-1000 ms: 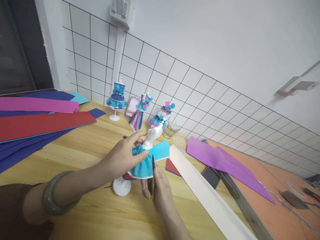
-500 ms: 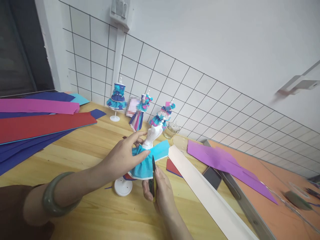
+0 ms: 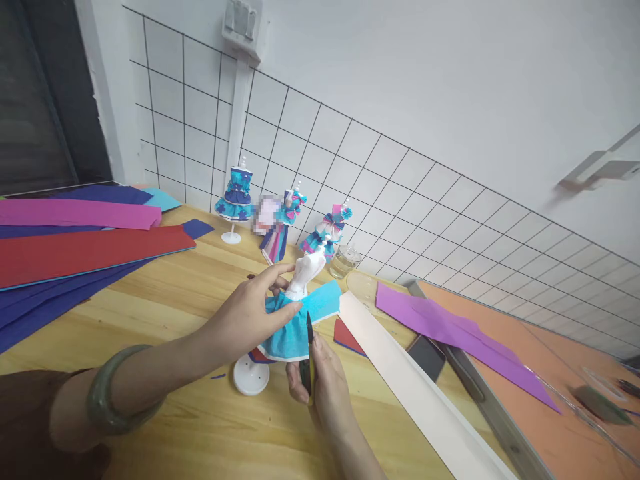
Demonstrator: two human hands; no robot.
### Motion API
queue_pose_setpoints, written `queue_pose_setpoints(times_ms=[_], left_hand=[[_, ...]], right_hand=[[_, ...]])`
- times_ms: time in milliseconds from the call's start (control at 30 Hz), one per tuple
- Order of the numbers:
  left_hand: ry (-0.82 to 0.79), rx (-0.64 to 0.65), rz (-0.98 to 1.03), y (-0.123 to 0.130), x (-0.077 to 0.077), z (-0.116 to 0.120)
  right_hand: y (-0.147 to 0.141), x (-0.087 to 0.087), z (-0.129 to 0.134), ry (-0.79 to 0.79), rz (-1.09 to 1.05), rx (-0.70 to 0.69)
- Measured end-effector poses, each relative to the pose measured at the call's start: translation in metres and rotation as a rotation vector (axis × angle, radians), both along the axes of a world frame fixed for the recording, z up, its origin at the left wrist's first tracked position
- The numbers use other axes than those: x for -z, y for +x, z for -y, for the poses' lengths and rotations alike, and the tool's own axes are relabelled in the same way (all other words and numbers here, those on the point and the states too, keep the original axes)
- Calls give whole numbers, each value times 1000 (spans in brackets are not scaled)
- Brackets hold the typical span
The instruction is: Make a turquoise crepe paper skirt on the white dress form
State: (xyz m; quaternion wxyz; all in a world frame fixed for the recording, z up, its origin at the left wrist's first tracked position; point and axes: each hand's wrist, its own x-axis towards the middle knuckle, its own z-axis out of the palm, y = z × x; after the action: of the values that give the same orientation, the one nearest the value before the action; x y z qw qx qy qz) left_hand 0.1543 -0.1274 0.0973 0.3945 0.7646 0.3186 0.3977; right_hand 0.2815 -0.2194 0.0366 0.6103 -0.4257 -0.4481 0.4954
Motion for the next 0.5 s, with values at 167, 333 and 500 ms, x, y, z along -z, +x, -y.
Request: queue_pose_setpoints(times_ms=[167,333,500], left_hand=[[15,-9,-14,0,0,1],[30,-43,-55,-1,-2,2],[40,-36,-45,-2,-4,4]], right_hand=[[0,2,0,2,-37,-2],[1,3,0,-20,-97,-16],[4,2,0,-83,-132,-6]])
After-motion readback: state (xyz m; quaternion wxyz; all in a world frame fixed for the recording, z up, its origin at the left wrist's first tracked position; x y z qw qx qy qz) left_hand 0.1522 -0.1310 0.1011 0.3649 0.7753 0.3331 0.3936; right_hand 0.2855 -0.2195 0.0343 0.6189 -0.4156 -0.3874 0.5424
